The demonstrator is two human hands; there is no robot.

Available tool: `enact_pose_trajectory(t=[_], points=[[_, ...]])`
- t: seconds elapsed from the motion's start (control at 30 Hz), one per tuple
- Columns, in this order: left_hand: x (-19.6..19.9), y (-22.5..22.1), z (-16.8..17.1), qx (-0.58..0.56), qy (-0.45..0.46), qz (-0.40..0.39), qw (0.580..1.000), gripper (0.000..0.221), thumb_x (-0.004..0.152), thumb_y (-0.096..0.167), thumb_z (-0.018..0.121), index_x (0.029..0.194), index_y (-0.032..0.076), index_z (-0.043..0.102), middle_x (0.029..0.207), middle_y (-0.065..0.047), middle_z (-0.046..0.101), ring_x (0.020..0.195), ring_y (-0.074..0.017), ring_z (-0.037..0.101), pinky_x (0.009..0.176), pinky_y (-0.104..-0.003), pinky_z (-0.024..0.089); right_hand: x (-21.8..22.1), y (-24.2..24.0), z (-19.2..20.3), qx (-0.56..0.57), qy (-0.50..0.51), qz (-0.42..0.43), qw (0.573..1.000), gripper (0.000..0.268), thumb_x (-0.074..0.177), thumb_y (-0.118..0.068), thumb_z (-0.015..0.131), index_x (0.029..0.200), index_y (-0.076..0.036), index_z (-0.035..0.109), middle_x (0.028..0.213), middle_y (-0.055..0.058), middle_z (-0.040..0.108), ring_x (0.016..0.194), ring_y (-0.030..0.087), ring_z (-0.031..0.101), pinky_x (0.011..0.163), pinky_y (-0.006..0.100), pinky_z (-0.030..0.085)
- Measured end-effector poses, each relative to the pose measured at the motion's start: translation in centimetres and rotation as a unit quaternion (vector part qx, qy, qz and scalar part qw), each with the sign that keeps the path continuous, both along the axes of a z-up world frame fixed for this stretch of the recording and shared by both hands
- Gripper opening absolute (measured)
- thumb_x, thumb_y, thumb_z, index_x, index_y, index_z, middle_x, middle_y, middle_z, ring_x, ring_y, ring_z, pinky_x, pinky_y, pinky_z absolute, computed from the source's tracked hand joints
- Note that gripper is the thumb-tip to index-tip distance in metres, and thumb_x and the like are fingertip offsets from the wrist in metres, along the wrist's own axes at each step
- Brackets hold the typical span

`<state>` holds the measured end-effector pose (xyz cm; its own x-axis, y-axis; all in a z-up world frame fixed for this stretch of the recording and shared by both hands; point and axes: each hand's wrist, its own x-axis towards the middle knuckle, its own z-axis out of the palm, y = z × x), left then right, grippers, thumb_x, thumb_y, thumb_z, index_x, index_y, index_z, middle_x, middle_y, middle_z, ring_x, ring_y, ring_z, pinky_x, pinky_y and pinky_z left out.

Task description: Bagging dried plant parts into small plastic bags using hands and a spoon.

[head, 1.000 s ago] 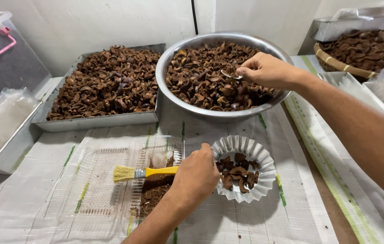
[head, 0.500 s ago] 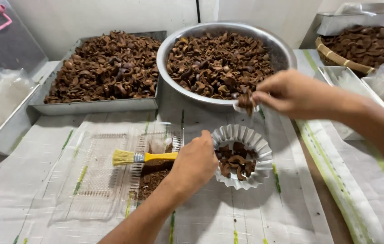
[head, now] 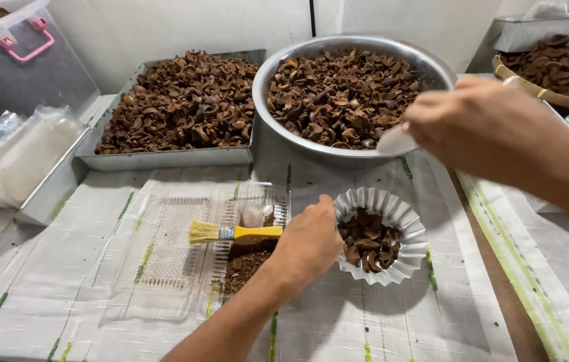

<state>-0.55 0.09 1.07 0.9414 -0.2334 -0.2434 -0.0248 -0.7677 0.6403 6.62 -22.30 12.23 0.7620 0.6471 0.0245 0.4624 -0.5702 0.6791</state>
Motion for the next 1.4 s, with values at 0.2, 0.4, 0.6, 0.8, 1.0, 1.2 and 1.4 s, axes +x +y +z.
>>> enact_pose_trajectory(t=[0.2, 0.4, 0.6, 0.8, 1.0, 1.2, 1.4], points=[[0.1, 0.1, -0.4, -0.004, -0.010, 0.000, 1.000, 0.048, 0.097, -0.014, 0.034, 0.143, -0.005, 0.040, 0.097, -0.016, 0.069, 0.077, -0.0224, 0.070, 0.071, -0.029, 0.064, 5.2, 0.5, 2.6, 0.152, 0.051, -0.208, 0.965, 0.046, 0.116, -0.033, 0.033, 0.092, -0.011, 0.066, 0.077, 0.001, 0.066, 0.059, 0.015, 0.062, 0.049, 0.030, 0.055], [0.4, 0.1, -0.6, -0.011, 0.003, -0.001, 1.000, 0.045, 0.097, -0.013, 0.033, 0.139, -0.003, 0.043, 0.094, -0.013, 0.068, 0.076, -0.0202, 0.068, 0.070, -0.030, 0.063, 10.1, -0.5, -0.9, 0.108, 0.107, -0.305, 0.940, 0.031, 0.102, -0.018, 0.050, 0.086, -0.008, 0.074, 0.081, 0.004, 0.073, 0.062, 0.016, 0.065, 0.051, 0.029, 0.051], [0.5, 0.3, -1.6, -0.012, -0.043, -0.034, 0.998, 0.051, 0.090, -0.014, 0.034, 0.141, -0.015, 0.039, 0.091, -0.023, 0.067, 0.070, -0.0259, 0.069, 0.064, -0.035, 0.062, 14.3, -1.2, -6.3, 0.234, 0.204, -0.234, 0.921, 0.024, 0.095, -0.028, 0.063, 0.096, -0.009, 0.078, 0.098, 0.012, 0.079, 0.090, 0.029, 0.076, 0.083, 0.042, 0.062], [0.9, 0.3, -2.4, -0.015, -0.073, -0.043, 0.996, 0.055, 0.087, -0.013, 0.036, 0.142, -0.022, 0.038, 0.099, -0.034, 0.069, 0.074, -0.0318, 0.073, 0.064, -0.039, 0.062, 13.6, 1.3, -6.1, 0.314, 0.240, -0.151, 0.906, 0.028, 0.092, -0.022, 0.061, 0.096, -0.001, 0.080, 0.094, 0.024, 0.079, 0.095, 0.045, 0.075, 0.083, 0.052, 0.058], [0.9, 0.1, -1.7, -0.010, -0.025, -0.020, 0.999, 0.041, 0.098, -0.012, 0.031, 0.137, -0.006, 0.043, 0.085, -0.009, 0.064, 0.069, -0.0169, 0.064, 0.067, -0.029, 0.063, 13.4, 1.7, -5.1, 0.344, 0.305, -0.202, 0.865, 0.036, 0.098, -0.013, 0.051, 0.127, -0.010, 0.073, 0.128, 0.009, 0.073, 0.091, 0.022, 0.068, 0.091, 0.037, 0.055], [1.0, 0.2, -1.7, -0.006, -0.018, -0.015, 1.000, 0.038, 0.098, -0.012, 0.032, 0.132, -0.002, 0.047, 0.088, -0.009, 0.064, 0.071, -0.0171, 0.064, 0.070, -0.030, 0.063, 15.0, 0.9, -6.3, 0.357, 0.299, -0.145, 0.873, 0.043, 0.095, -0.013, 0.049, 0.135, -0.007, 0.066, 0.145, 0.009, 0.061, 0.132, 0.026, 0.060, 0.119, 0.041, 0.042], [1.0, 0.1, -1.8, 0.004, -0.014, -0.016, 1.000, 0.041, 0.097, -0.012, 0.031, 0.135, -0.003, 0.044, 0.088, -0.008, 0.063, 0.072, -0.0163, 0.064, 0.070, -0.029, 0.063, 15.1, 0.5, -6.7, 0.386, 0.294, -0.139, 0.863, 0.042, 0.098, -0.015, 0.050, 0.137, -0.007, 0.063, 0.147, 0.011, 0.059, 0.136, 0.026, 0.056, 0.120, 0.043, 0.039]])
